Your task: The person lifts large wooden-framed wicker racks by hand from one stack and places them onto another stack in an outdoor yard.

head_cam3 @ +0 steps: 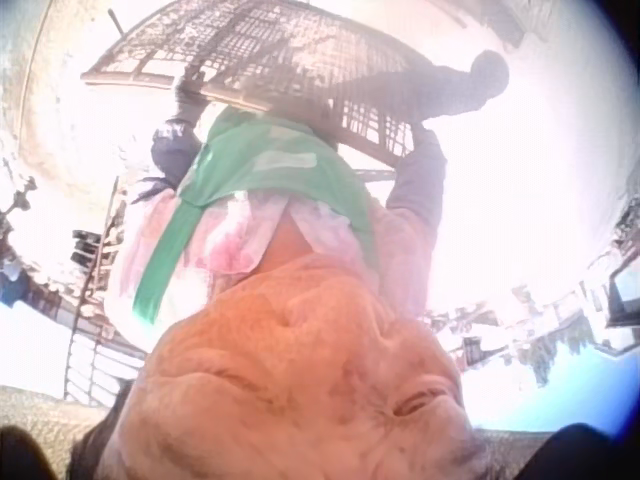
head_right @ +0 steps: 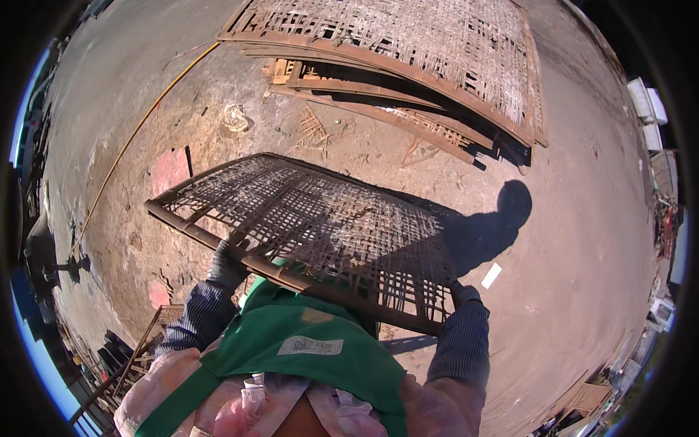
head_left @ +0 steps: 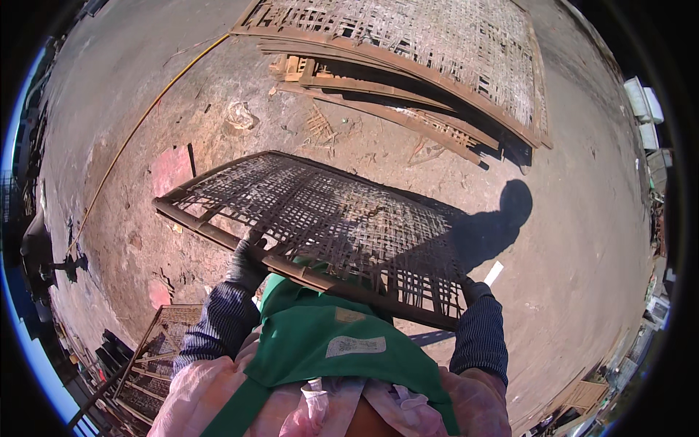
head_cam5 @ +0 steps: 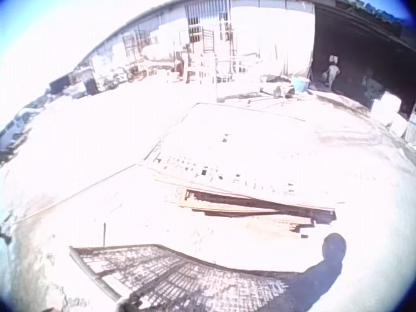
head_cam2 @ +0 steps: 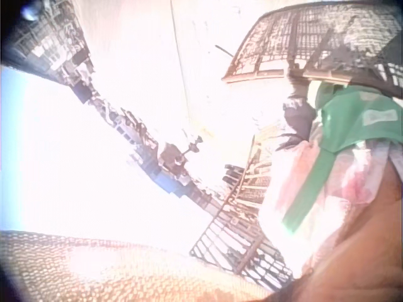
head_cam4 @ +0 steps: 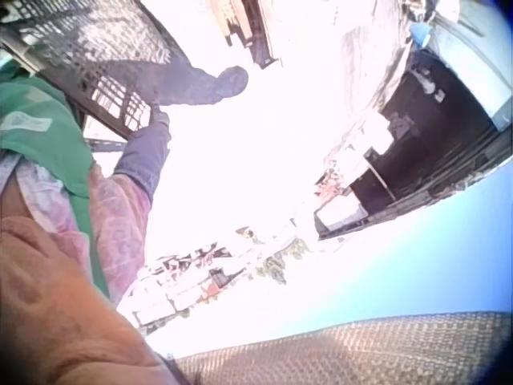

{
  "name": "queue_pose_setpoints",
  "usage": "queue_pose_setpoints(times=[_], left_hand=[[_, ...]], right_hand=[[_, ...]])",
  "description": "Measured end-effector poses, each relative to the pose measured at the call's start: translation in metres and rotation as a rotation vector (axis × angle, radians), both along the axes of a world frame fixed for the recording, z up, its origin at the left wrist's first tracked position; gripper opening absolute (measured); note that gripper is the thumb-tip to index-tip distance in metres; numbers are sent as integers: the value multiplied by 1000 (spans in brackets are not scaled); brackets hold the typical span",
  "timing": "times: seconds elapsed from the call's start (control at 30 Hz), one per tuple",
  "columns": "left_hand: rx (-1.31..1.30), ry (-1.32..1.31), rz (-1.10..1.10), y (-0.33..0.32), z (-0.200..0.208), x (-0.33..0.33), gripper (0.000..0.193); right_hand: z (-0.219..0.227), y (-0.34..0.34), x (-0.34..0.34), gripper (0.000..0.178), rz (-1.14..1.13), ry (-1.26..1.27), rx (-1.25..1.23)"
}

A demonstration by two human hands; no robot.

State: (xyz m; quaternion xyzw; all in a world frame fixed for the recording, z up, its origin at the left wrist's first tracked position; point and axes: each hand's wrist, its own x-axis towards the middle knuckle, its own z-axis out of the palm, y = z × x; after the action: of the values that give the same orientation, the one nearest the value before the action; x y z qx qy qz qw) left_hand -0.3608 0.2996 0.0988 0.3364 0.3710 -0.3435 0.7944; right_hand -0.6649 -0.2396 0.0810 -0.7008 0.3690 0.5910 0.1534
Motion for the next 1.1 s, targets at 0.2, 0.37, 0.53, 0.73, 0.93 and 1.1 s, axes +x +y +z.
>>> queue_pose_setpoints(times=[0.2,0.37,0.53,0.73,0.93,1.1], left_hand=[[68,-43,127,-25,8,-3,56],[168,-71,107,-24,12,-16,52],[208,-32,172,-6,6,-23,57],[127,-31,336,52,19,-62,42],[132,-270,437,118,92,-111,49],[292,-390,612,181,151,-160,61]], right_hand=[[-44,-12,-10,61,15,53,8],[-57,-23,-2,60,38,60,-25],[-50,-32,23,60,106,17,-113],[-6,-29,81,59,200,-294,-510],[41,3,170,59,337,-360,-461],[47,86,273,58,415,-225,-112]])
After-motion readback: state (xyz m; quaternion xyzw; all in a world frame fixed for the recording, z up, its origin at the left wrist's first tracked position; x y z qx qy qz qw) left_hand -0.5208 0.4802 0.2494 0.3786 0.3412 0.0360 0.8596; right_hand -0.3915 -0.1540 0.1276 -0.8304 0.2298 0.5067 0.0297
